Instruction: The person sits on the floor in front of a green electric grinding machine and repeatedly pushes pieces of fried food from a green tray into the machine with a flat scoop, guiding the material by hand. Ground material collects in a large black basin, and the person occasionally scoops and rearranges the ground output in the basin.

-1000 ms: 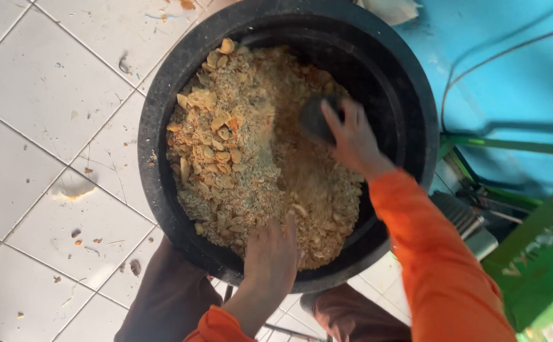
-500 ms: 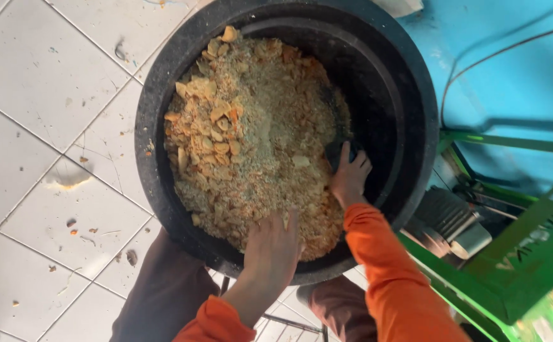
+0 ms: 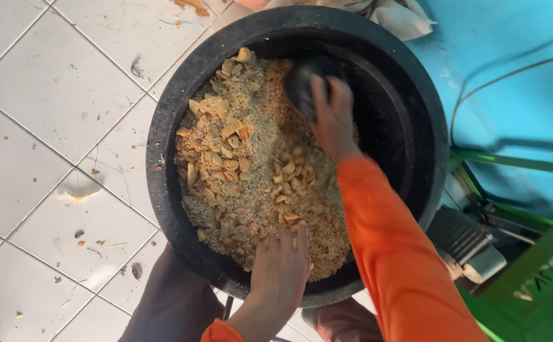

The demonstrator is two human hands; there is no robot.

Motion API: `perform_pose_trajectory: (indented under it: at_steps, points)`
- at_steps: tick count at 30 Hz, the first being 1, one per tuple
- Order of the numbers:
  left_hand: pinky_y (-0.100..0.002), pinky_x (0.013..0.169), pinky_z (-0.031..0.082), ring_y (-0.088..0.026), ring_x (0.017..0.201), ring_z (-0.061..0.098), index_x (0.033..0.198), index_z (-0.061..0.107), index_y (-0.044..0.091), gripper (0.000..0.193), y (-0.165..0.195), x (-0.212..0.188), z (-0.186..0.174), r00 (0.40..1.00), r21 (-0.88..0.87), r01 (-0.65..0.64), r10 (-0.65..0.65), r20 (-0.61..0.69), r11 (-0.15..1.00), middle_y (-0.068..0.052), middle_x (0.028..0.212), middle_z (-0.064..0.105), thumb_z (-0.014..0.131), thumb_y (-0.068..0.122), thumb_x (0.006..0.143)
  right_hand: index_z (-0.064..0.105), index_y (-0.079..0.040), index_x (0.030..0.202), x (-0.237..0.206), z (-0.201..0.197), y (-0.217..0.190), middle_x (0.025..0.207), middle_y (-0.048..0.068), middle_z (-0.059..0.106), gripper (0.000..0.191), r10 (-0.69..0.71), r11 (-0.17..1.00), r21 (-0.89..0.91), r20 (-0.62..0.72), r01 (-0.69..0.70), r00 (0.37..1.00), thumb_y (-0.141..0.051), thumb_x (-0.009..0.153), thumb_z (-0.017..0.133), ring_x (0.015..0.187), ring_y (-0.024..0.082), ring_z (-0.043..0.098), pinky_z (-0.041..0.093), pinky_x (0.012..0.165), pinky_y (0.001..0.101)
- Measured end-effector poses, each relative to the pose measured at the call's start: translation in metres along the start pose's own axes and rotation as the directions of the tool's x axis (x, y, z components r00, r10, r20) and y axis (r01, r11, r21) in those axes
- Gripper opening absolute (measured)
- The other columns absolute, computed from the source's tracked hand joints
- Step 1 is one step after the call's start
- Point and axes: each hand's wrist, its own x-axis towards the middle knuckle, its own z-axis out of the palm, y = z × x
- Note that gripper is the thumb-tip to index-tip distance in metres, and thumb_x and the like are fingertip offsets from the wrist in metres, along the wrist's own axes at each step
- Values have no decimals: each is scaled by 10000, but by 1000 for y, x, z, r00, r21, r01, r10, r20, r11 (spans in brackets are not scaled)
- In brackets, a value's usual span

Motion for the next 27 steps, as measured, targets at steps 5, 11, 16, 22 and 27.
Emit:
perform_pose_trajectory:
  at_steps: [5,11,16,22,27]
  points:
    - [-461,856,487,-361,1051,602,1546,287,-7,836,2,3,1,1000,-5,-7,7,5,1000,-279,1371,511,651,446,946,245,-127,1653,15,40,21,1573,249,305,1028,-102,930,-314,275,190,956,29,804,802,1471,450,315,281,1225,612]
    - [-454,887,479,-395,1084,593,1536,322,-9,804,6,3,9,999,50,-13,12,34,999,-264,1290,552,632,470,969,163,-186,1615,-42,23,19,1605,241,184,1051,223,972,-196,622,-126,751,-44,796,806,1474,478,203,224,1187,643]
    - [-452,858,496,-396,1116,605,1520,314,31,837,11,-2,15,998,116,-46,50,-33,992,-266,1364,531,662,460,891,166,-253,1605,-75,-21,8,1581,202,219,997,310,914,-94,790,-395,528,-43,836,765,1383,454,309,400,1047,559]
    - [-473,908,502,-382,1119,614,1586,287,-2,779,11,-8,20,988,55,-81,73,138,995,-258,1332,548,627,349,979,295,-239,1611,-87,-31,21,1481,152,503,815,217,729,127,889,-673,403,-24,888,603,1053,339,685,552,859,478]
    - [-468,867,514,-397,1084,626,1485,350,-1,715,19,-8,33,981,222,-165,183,-63,961,-284,1340,535,633,257,882,307,-241,1595,-94,-13,40,1466,110,505,815,149,671,179,918,-719,367,-13,872,606,1080,249,652,522,850,408]
